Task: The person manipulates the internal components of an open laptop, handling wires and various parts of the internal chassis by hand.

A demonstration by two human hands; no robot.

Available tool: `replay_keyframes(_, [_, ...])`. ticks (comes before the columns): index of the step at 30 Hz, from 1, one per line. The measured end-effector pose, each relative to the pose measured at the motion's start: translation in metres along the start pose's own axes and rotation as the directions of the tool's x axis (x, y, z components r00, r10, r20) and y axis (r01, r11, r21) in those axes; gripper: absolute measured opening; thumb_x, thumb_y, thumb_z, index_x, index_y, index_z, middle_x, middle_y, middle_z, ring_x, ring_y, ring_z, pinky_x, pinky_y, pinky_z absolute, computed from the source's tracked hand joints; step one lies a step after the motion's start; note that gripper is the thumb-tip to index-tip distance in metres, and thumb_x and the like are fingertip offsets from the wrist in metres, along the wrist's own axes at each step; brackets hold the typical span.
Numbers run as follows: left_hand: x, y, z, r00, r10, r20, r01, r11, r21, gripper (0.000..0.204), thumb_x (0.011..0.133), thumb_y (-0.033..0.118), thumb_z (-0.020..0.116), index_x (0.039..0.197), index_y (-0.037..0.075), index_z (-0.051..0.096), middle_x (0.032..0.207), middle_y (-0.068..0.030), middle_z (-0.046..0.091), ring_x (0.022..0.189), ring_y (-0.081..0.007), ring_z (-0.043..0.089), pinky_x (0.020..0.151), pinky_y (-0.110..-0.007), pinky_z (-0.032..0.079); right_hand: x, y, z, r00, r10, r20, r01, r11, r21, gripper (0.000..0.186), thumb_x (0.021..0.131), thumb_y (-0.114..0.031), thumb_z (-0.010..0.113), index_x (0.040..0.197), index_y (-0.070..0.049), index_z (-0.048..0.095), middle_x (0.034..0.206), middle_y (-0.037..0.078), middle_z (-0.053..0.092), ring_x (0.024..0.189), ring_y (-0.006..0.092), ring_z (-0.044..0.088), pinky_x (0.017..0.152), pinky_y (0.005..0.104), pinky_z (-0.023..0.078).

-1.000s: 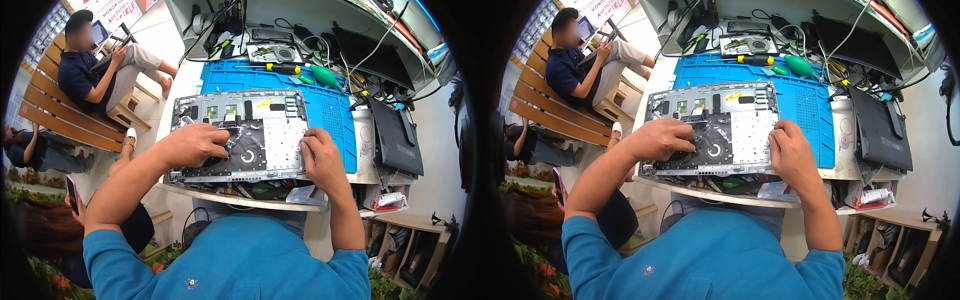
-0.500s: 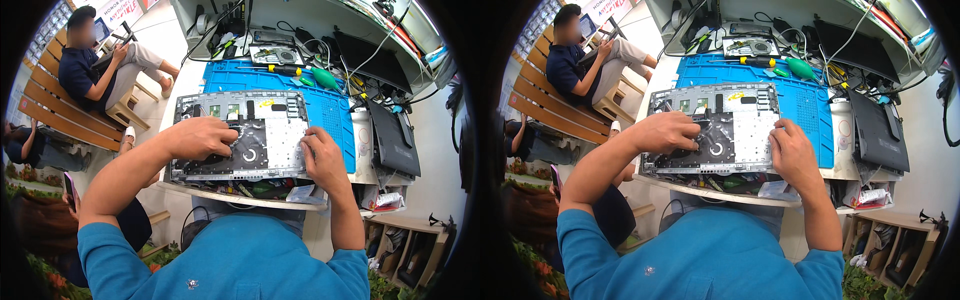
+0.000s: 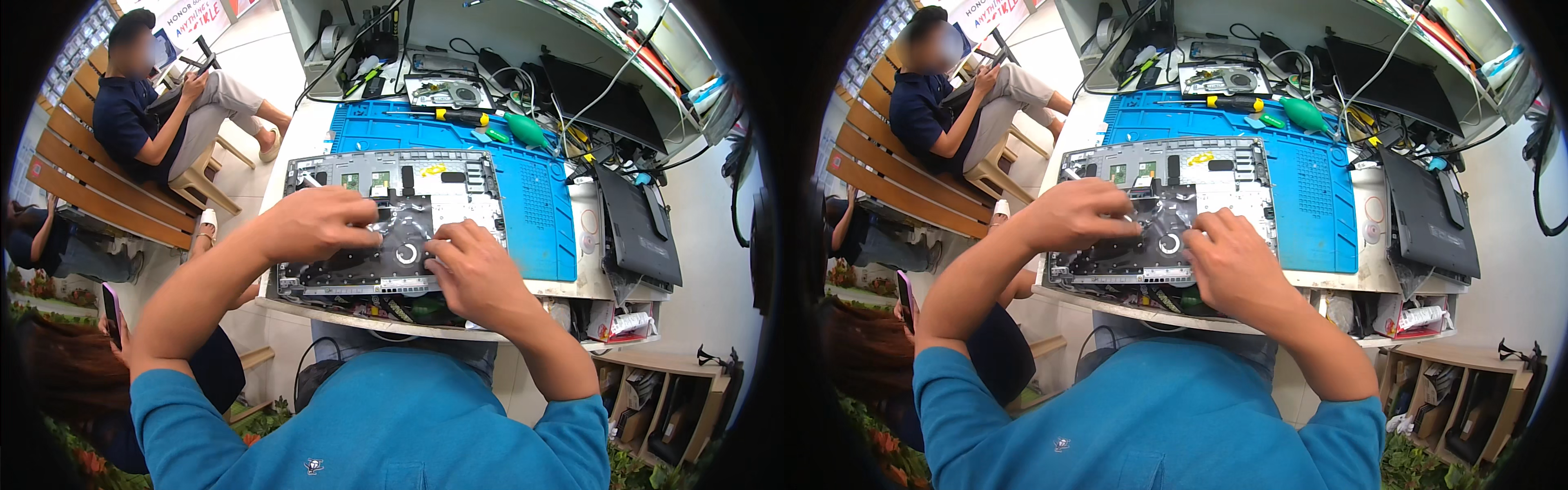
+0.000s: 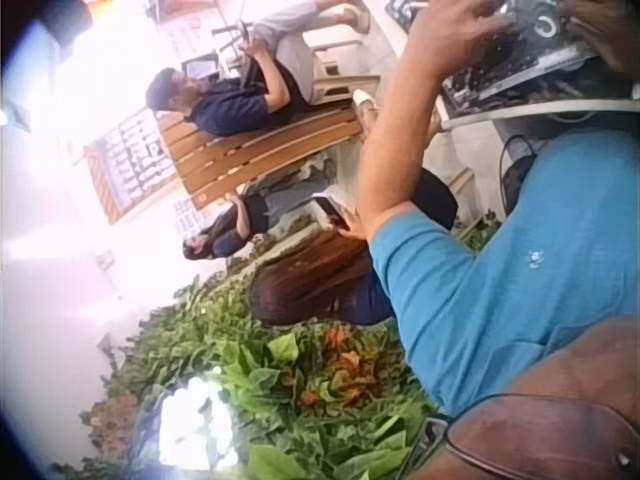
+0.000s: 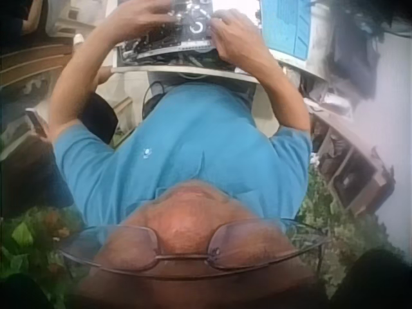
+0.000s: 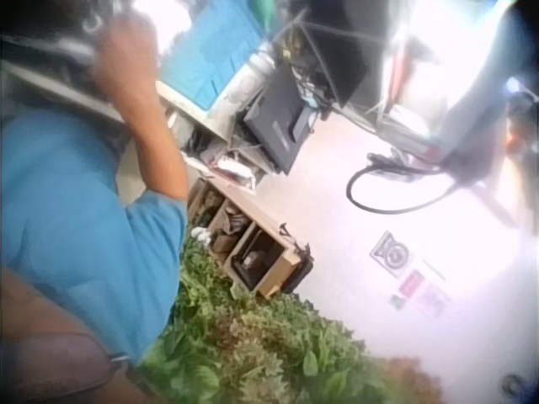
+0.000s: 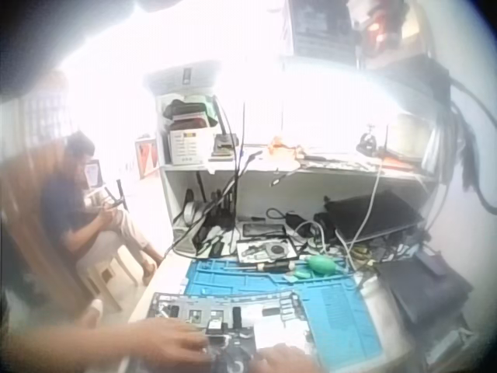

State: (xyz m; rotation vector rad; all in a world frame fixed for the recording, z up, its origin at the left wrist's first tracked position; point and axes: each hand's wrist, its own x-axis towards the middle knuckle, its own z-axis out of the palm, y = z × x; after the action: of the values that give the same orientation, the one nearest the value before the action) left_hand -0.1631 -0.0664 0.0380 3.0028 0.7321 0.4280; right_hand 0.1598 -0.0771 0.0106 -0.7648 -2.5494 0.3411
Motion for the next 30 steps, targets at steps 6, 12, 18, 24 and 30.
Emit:
replay_keyframes(6, [-0.024, 0.028, 0.007, 0.866, -0.427, -0.262, 0.405, 0.904, -0.133, 0.036, 0.082, -0.001, 0.082, 0.112, 0.018, 0.085, 0.101, -0.0043, 0.069, 0.085, -0.0260, 0.073, 0.072, -0.040, 0.060, 0.035, 0.002, 0.048, 0.976, -0.207, 0.062, 0.207, 0.978, 0.012, 0.015, 0.085, -0.004, 0.072, 0.099, -0.003, 0.071, 0.102, 0.012, 0.064, 0.099, 0.0309, 0.063, 0.087, 0.0432, 0.051])
replay_keyframes(12, [-0.041, 0.046, 0.018, 0.691, -0.670, -0.271, 0.597, 0.741, -0.308, 0.026, 0.088, -0.001, 0.082, 0.108, 0.014, 0.087, 0.096, -0.0063, 0.069, 0.079, -0.0269, 0.072, 0.071, -0.039, 0.059, 0.051, -0.001, 0.064, 0.954, -0.276, 0.119, 0.277, 0.961, 0.013, 0.011, 0.090, -0.007, 0.067, 0.099, -0.002, 0.071, 0.101, 0.012, 0.064, 0.099, 0.0296, 0.063, 0.086, 0.0423, 0.050])
replay_keyframes(18, [-0.042, 0.062, 0.028, 0.647, -0.747, -0.152, 0.694, 0.660, -0.288, 0.020, 0.089, 0.001, 0.083, 0.105, 0.012, 0.087, 0.095, -0.0069, 0.069, 0.079, -0.0277, 0.072, 0.073, -0.038, 0.058, 0.052, -0.007, 0.061, 0.951, -0.264, 0.162, 0.285, 0.950, -0.129, 0.012, 0.094, -0.014, 0.064, 0.096, -0.002, 0.066, 0.100, 0.013, 0.063, 0.098, 0.0301, 0.062, 0.085, 0.0420, 0.050])
replay_keyframes(24, [-0.039, 0.063, 0.034, 0.674, -0.722, -0.153, 0.690, 0.690, -0.219, 0.014, 0.089, 0.004, 0.082, 0.101, 0.011, 0.085, 0.094, -0.0072, 0.069, 0.080, -0.0304, 0.074, 0.072, -0.041, 0.059, 0.035, 0.007, 0.044, 0.991, -0.087, 0.101, 0.086, 0.996, 0.013, 0.015, 0.099, -0.015, 0.065, 0.102, -0.001, 0.063, 0.102, 0.018, 0.062, 0.100, 0.0376, 0.062, 0.089, 0.0481, 0.050])
replay_keyframes(30, [-0.039, 0.060, 0.032, 0.702, -0.700, -0.129, 0.678, 0.713, -0.181, 0.013, 0.090, 0.006, 0.082, 0.101, 0.012, 0.085, 0.095, -0.0073, 0.069, 0.081, -0.0309, 0.075, 0.072, -0.042, 0.060, -0.009, 0.062, -0.004, 0.929, 0.369, -0.037, -0.371, 0.925, -0.085, 0.015, 0.105, -0.012, 0.066, 0.113, 0.001, 0.062, 0.115, 0.023, 0.065, 0.110, 0.0456, 0.062, 0.097, 0.0547, 0.051])
